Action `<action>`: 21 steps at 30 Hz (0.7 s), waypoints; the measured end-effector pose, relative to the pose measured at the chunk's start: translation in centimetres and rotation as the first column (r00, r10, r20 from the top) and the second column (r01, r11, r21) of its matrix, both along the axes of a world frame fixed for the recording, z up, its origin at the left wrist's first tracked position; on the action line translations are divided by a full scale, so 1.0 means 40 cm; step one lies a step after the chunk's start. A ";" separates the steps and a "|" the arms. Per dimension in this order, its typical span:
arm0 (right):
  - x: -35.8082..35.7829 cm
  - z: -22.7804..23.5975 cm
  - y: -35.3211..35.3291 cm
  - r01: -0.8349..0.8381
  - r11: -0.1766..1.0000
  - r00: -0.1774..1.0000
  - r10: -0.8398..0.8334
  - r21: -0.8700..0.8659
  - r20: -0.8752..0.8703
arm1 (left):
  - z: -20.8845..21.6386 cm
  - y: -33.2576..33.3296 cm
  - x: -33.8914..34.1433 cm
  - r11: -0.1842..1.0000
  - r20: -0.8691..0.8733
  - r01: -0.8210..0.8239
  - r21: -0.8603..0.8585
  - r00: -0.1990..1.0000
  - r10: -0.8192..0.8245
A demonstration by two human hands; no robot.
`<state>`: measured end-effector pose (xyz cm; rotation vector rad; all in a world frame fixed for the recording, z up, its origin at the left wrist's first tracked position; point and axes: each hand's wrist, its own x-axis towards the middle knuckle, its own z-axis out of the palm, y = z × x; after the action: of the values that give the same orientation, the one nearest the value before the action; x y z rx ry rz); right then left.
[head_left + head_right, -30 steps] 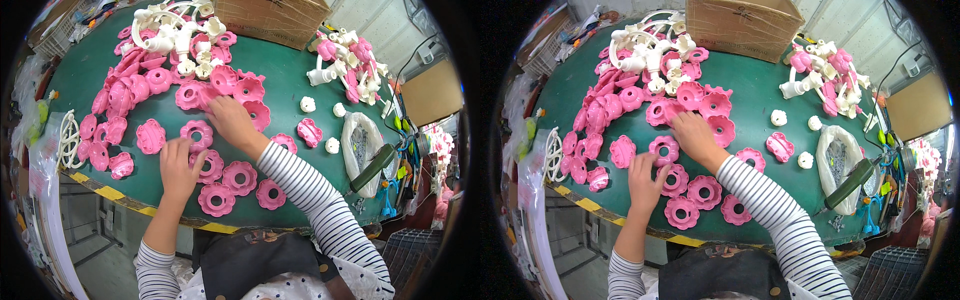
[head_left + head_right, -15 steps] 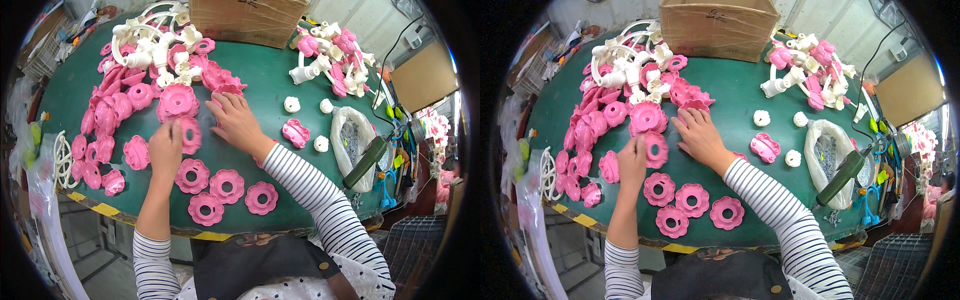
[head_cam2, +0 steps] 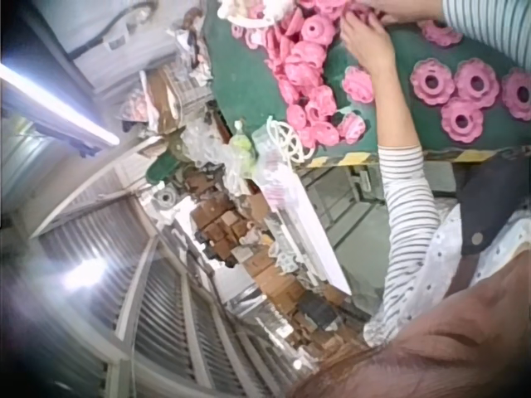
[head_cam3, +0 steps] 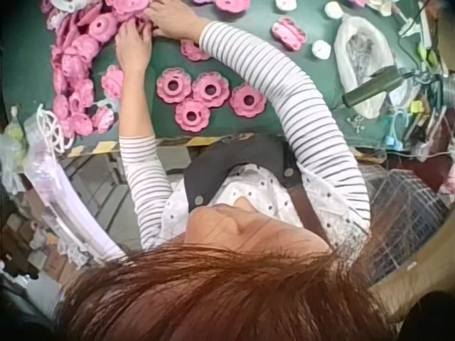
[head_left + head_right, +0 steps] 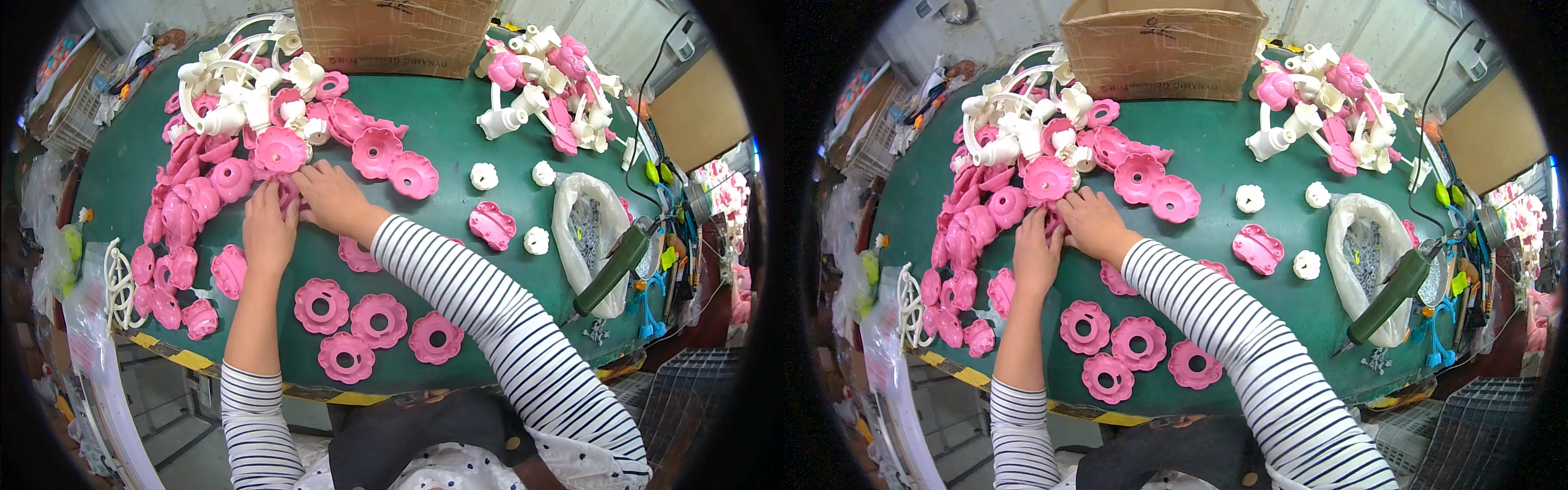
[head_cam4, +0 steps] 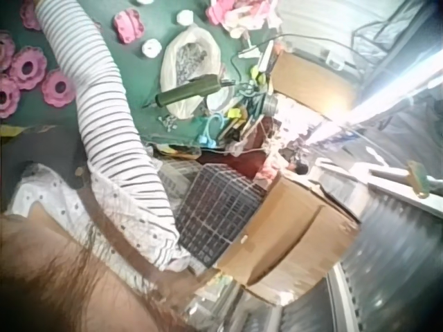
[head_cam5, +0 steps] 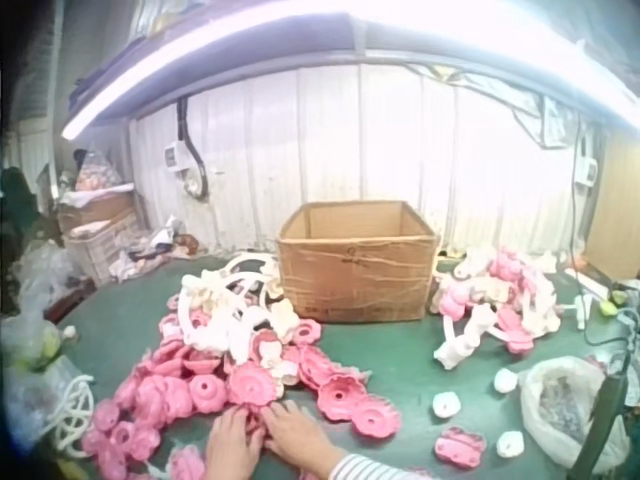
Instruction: The person arranges pink flower-shaped plastic pieces on a green worktable, inserts small metal fasteners into each piece, and uses a green heat gun to secure them. The person then picks up two pink pieces and joins them together.
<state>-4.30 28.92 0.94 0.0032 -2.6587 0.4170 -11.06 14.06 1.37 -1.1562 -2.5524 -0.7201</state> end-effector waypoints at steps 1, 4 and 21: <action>0.000 0.001 -0.001 0.010 1.000 1.000 -0.009 -0.020 0.017 | 0.008 -0.008 0.007 0.999 0.016 -0.035 -0.016 0.999 0.036; 0.027 0.019 0.006 0.030 0.996 0.998 -0.026 -0.078 0.059 | 0.018 -0.047 0.032 0.990 0.015 -0.136 -0.035 0.991 0.137; 0.308 0.062 0.189 0.267 0.956 0.962 -0.257 0.120 -0.096 | 0.038 0.064 0.159 0.891 0.004 0.430 0.147 0.900 -0.435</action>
<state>8.03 36.47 3.42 -0.2838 -2.5569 0.1500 -4.70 16.63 2.89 -1.6978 -2.2382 -1.0107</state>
